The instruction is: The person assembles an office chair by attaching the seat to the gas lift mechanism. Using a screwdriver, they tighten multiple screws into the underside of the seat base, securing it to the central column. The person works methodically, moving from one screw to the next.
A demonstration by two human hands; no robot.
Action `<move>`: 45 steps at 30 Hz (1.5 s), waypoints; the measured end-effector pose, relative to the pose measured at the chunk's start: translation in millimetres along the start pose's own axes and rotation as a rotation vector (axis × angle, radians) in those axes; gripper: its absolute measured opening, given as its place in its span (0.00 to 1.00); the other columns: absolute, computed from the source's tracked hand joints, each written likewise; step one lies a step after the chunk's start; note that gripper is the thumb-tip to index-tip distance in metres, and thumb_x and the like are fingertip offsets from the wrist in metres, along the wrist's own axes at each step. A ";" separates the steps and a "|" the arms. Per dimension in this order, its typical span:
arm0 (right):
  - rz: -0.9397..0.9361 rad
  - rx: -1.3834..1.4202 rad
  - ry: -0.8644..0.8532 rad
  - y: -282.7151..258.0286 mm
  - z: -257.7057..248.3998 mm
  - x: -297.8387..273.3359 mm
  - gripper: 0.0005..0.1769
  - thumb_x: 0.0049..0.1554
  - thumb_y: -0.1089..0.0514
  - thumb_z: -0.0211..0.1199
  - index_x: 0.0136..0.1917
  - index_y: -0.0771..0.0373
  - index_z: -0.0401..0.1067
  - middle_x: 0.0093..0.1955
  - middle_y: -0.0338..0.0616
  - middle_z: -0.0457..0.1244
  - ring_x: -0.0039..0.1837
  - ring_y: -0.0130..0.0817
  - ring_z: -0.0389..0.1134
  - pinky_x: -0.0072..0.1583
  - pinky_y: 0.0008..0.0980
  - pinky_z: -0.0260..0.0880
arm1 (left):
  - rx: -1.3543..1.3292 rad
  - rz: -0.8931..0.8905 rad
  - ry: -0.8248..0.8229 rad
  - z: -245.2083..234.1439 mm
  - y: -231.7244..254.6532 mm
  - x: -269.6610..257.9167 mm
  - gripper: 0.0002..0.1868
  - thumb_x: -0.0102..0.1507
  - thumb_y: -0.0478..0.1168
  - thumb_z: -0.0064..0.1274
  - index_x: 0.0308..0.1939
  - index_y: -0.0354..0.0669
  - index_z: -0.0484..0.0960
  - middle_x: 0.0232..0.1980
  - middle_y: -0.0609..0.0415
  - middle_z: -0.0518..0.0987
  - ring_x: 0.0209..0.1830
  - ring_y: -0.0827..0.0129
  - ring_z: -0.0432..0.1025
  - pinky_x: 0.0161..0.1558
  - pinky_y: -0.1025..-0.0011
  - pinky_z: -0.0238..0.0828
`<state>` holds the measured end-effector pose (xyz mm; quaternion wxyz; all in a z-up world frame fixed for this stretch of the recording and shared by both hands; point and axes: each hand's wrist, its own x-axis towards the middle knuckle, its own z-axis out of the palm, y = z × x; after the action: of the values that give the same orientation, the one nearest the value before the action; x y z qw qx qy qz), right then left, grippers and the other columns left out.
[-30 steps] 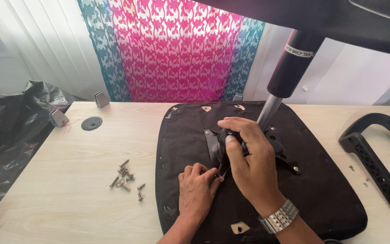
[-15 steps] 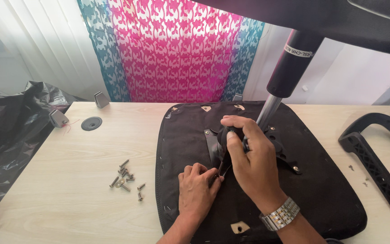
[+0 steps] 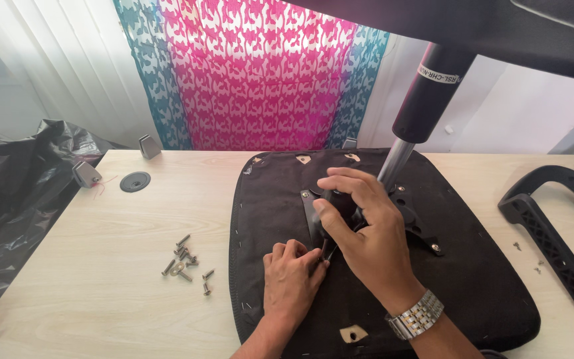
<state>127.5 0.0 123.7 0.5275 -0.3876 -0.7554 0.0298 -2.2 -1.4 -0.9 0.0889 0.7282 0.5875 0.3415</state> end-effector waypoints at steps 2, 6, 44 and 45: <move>0.060 -0.045 0.015 -1.3 0.8 -0.6 0.14 0.58 0.54 0.67 0.58 0.56 0.77 0.61 0.46 0.67 0.61 0.36 0.71 0.59 0.34 0.73 | 0.034 0.004 -0.019 2.1 0.3 -0.4 0.11 0.62 0.50 0.58 0.40 0.50 0.88 0.42 0.56 0.77 0.48 0.63 0.68 0.50 0.61 0.62; 0.100 -0.053 0.001 -2.6 -1.5 -2.2 0.15 0.60 0.53 0.65 0.61 0.54 0.76 0.60 0.41 0.69 0.59 0.32 0.71 0.55 0.32 0.73 | 0.053 0.072 0.020 8.2 -0.9 -1.1 0.12 0.65 0.49 0.55 0.41 0.48 0.87 0.40 0.58 0.78 0.45 0.64 0.69 0.50 0.61 0.63; 0.888 0.470 0.386 44.3 -20.7 -78.8 0.15 0.63 0.57 0.59 0.59 0.68 0.65 0.52 0.44 0.65 0.52 0.29 0.71 0.55 0.35 0.77 | -0.571 -0.551 0.207 -61.2 -89.0 -29.9 0.13 0.56 0.41 0.65 0.44 0.45 0.89 0.40 0.53 0.88 0.41 0.72 0.80 0.46 0.72 0.74; 0.918 0.498 0.382 46.3 -19.6 -84.7 0.16 0.63 0.56 0.59 0.59 0.68 0.64 0.52 0.45 0.66 0.53 0.30 0.72 0.56 0.36 0.75 | -0.542 -0.612 0.218 -66.0 -96.7 -35.3 0.12 0.57 0.41 0.65 0.44 0.45 0.89 0.41 0.53 0.88 0.41 0.71 0.81 0.46 0.70 0.74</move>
<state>181.3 -27.1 45.8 0.6637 -0.5391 -0.3698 0.3634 -121.5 -23.3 -16.5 0.3118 0.4302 0.6715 0.5165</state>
